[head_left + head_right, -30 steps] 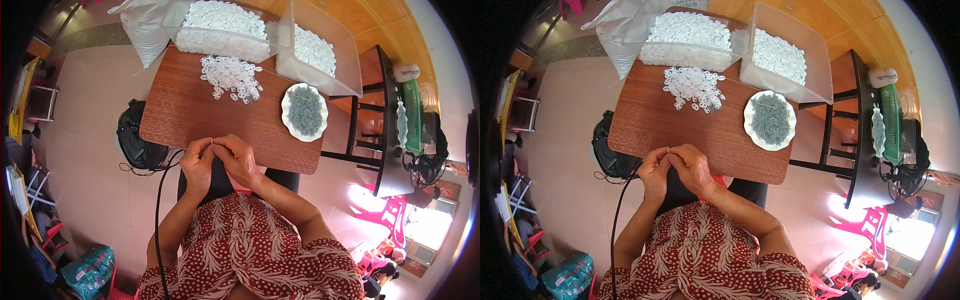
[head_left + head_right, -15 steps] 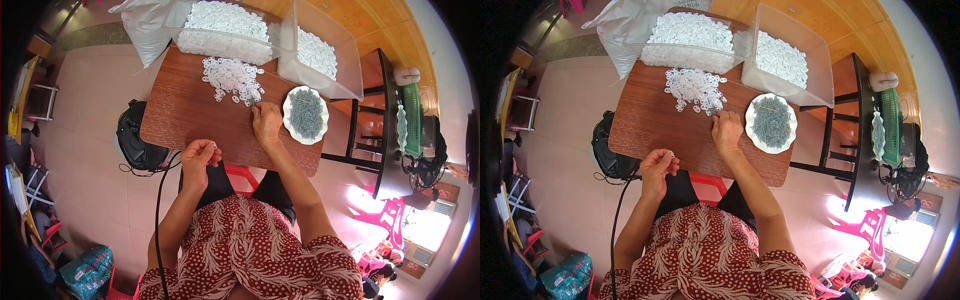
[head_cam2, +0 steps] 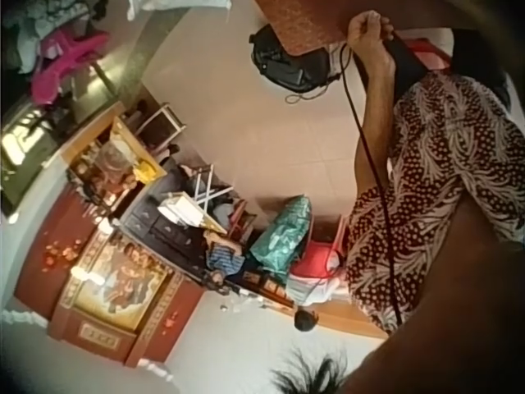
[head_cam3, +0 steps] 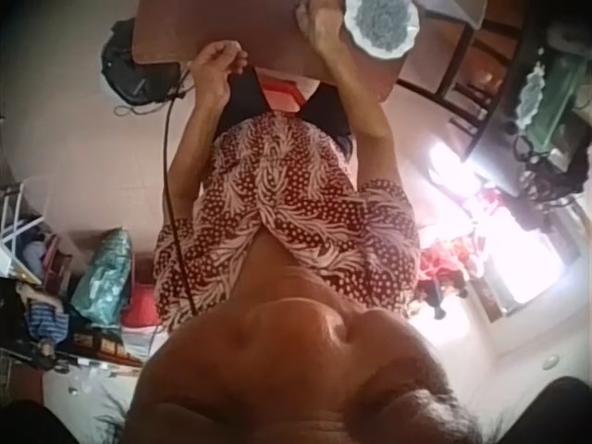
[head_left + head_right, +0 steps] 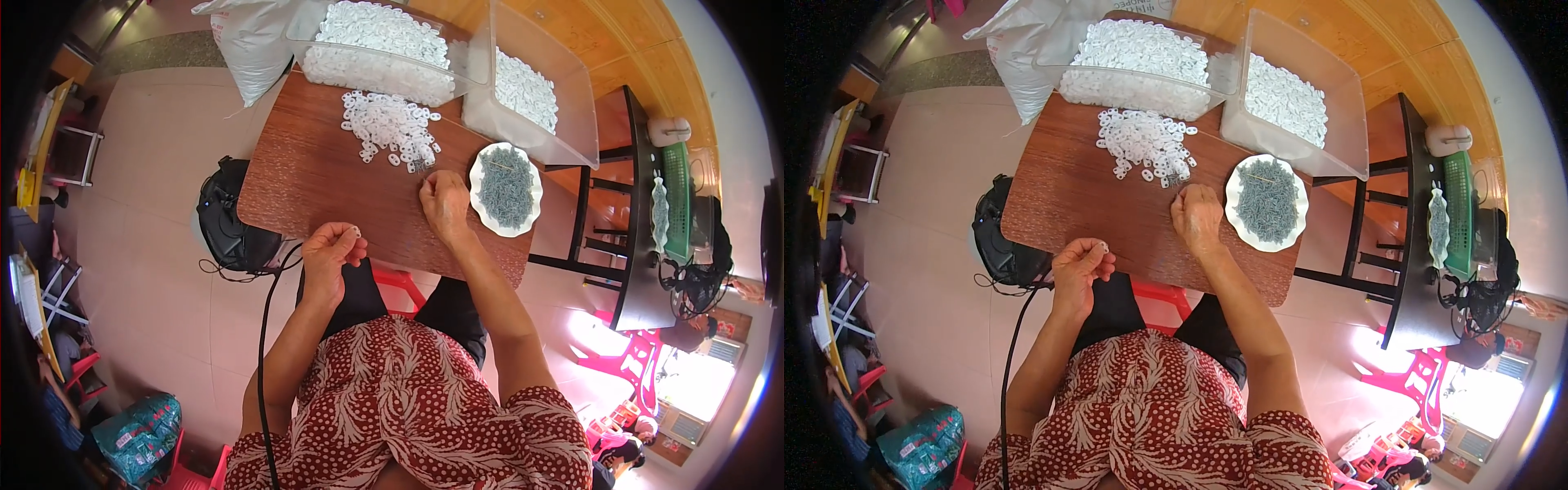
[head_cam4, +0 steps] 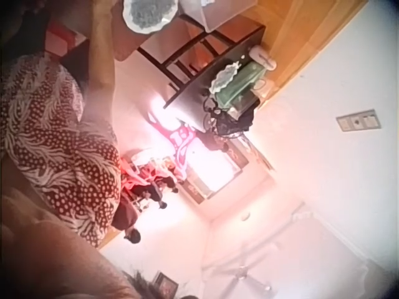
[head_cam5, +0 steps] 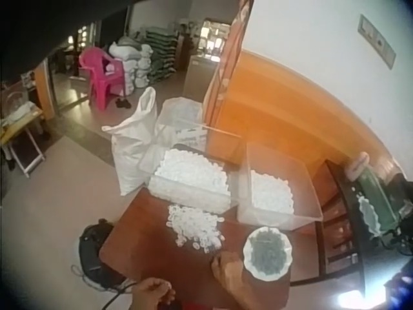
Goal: Assembling small plastic housings by inserting metal pins into them manually at a workstation.
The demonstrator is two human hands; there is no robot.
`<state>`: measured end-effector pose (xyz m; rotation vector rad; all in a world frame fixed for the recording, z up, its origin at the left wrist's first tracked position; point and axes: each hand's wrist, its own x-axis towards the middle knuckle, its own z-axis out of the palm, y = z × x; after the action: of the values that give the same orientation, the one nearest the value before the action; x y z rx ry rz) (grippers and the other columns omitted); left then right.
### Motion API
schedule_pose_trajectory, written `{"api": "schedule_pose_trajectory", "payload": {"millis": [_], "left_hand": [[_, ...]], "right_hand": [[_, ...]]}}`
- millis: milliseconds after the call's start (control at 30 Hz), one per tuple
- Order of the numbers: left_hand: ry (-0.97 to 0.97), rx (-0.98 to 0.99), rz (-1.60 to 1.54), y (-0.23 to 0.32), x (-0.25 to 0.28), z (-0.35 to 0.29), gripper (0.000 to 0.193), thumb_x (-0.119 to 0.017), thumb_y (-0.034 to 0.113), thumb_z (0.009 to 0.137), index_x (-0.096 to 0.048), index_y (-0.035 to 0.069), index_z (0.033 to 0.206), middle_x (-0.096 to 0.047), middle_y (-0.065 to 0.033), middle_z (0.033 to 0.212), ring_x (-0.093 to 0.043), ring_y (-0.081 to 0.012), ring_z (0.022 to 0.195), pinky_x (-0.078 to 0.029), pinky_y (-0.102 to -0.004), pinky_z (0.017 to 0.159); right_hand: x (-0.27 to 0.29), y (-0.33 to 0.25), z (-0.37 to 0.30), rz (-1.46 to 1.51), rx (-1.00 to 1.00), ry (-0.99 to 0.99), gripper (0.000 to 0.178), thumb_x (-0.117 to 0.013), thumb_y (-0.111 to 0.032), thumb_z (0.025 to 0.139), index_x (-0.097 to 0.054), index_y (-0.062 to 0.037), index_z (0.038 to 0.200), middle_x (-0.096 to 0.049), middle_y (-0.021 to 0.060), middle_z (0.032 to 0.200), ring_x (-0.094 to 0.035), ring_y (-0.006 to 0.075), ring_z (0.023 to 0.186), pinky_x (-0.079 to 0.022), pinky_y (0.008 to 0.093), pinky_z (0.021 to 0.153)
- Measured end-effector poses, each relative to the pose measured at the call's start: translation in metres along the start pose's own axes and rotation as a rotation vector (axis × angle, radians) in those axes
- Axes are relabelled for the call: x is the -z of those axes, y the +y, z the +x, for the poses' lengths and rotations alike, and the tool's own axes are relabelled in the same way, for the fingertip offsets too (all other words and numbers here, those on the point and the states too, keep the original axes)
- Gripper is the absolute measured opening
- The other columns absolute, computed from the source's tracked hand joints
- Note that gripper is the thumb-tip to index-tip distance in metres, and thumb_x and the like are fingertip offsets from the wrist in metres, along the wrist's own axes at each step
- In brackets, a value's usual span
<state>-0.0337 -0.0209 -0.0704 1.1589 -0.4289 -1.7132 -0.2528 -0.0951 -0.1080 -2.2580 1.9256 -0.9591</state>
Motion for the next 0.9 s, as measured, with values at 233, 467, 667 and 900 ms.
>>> {"api": "schedule_pose_trajectory", "payload": {"millis": [233, 467, 667, 900], "left_hand": [[-0.041, 0.042, -0.109, 0.004, -0.012, 0.006, 0.01, -0.062, 0.008, 0.085, -0.059, 0.0, 0.09, -0.062, -0.0076, 0.075, -0.056, -0.0124, 0.058, -0.044, -0.0244, 0.052], [-0.046, -0.007, -0.086, 0.017, -0.019, -0.011, 0.013, -0.063, 0.01, 0.084, -0.06, 0.0, 0.093, -0.063, -0.0081, 0.077, -0.057, -0.0121, 0.06, -0.045, -0.0241, 0.054], [-0.117, -0.028, -0.072, 0.023, -0.016, -0.025, 0.014, -0.063, 0.011, 0.085, -0.059, 0.001, 0.093, -0.063, -0.0074, 0.079, -0.058, -0.0114, 0.063, -0.046, -0.0237, 0.056], [-0.174, -0.111, -0.055, 0.026, -0.015, -0.037, 0.011, -0.059, 0.011, 0.087, -0.057, 0.002, 0.092, -0.06, -0.0035, 0.079, -0.055, -0.0089, 0.064, -0.043, -0.0204, 0.057]], "right_hand": [[0.021, -0.024, -0.005, 0.348, -0.351, -0.137, 0.007, -0.062, -0.001, 0.073, -0.057, -0.0017, 0.078, -0.058, 0.0083, 0.07, -0.054, 0.0198, 0.061, -0.044, 0.0317, 0.057], [0.056, -0.079, -0.008, 0.867, -0.474, -0.345, 0.008, -0.062, 0.002, 0.078, -0.064, -0.002, 0.085, -0.058, -0.0021, 0.074, -0.049, 0.0032, 0.062, -0.04, 0.0182, 0.054], [0.074, -0.109, -0.009, 1.128, -0.508, -0.459, 0.011, -0.063, 0.003, 0.079, -0.063, -0.0013, 0.089, -0.062, 0.0003, 0.08, -0.054, 0.0037, 0.067, -0.042, 0.0165, 0.054], [0.079, -0.12, -0.011, 1.198, -0.544, -0.522, 0.016, -0.065, 0.002, 0.078, -0.059, 0.001, 0.093, -0.063, 0.0059, 0.085, -0.06, 0.0092, 0.074, -0.051, 0.0207, 0.063]]}}
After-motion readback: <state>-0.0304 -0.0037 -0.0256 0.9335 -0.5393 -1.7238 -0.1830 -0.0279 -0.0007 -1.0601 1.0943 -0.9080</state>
